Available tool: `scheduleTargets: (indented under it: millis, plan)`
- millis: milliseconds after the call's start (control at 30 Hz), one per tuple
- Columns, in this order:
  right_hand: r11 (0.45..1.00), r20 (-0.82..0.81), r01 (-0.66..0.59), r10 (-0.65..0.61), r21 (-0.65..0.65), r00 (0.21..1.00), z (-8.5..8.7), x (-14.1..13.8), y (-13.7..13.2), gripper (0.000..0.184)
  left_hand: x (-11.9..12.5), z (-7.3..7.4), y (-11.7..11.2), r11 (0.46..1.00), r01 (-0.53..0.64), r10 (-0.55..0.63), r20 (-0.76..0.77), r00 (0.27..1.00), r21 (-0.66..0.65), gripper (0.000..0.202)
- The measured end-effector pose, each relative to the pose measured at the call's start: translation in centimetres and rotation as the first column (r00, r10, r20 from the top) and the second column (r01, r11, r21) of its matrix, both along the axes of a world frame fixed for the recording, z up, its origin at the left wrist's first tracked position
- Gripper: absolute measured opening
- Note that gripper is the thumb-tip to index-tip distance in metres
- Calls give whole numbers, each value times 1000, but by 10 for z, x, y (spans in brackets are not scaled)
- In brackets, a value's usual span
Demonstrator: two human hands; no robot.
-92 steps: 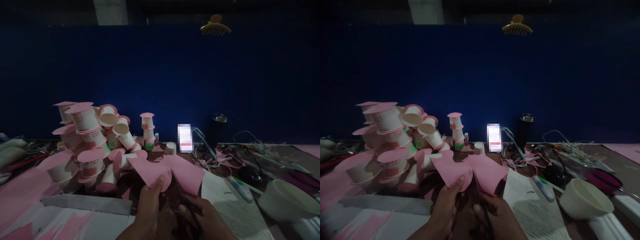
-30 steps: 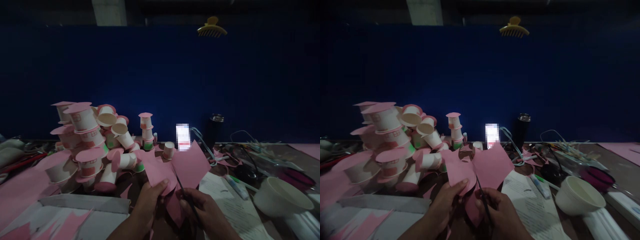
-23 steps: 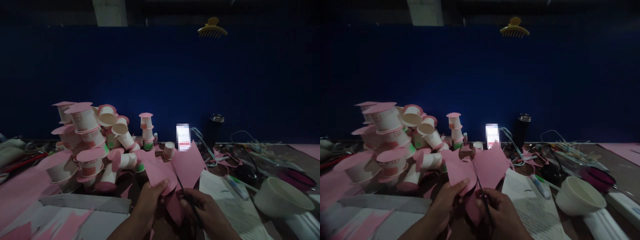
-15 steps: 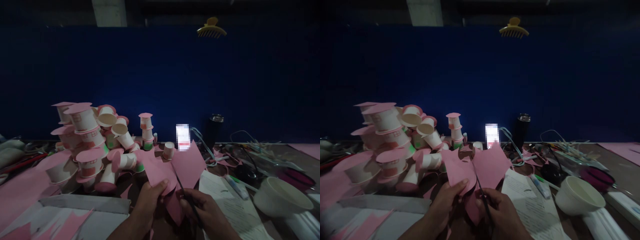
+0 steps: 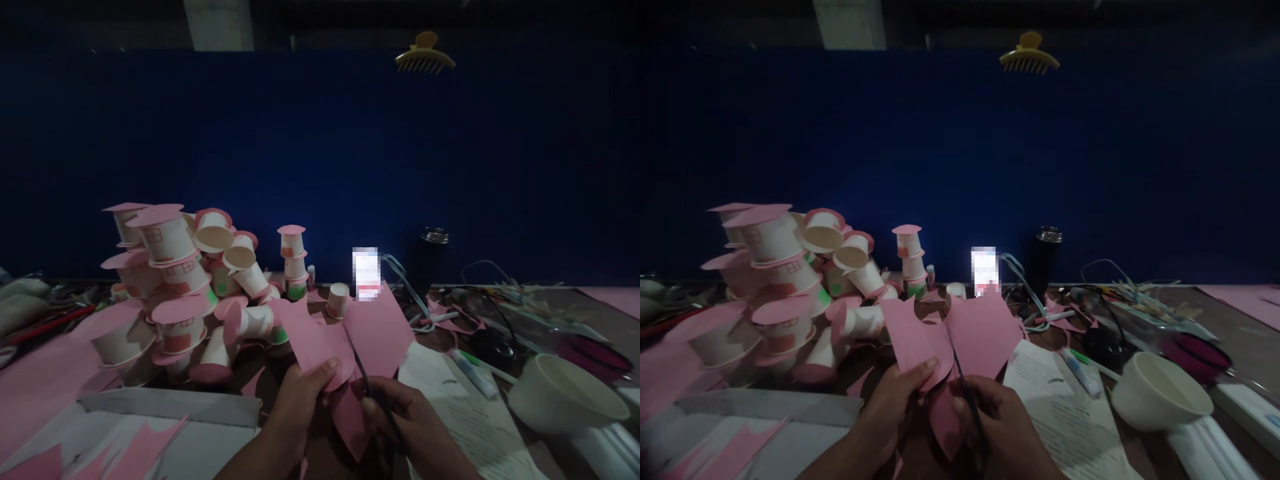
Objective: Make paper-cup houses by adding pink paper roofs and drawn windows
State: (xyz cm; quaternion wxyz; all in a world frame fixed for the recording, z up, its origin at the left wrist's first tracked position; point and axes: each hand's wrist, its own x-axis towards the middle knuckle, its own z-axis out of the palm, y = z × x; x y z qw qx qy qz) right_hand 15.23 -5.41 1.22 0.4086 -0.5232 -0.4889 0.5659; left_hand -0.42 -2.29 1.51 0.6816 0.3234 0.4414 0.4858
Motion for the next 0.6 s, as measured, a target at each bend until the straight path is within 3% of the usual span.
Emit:
scheduleTargets:
  millis: [233,600]
  plan:
    - [997,-57,-62,65,46,996,-1,2,0,41,-2,0,1,1000,5,-5,-19,1000,3,35]
    - [1000,-31,-2,2,22,1000,-4,3,0,44,-2,-4,3,1000,26,-26,27,999,-7,42]
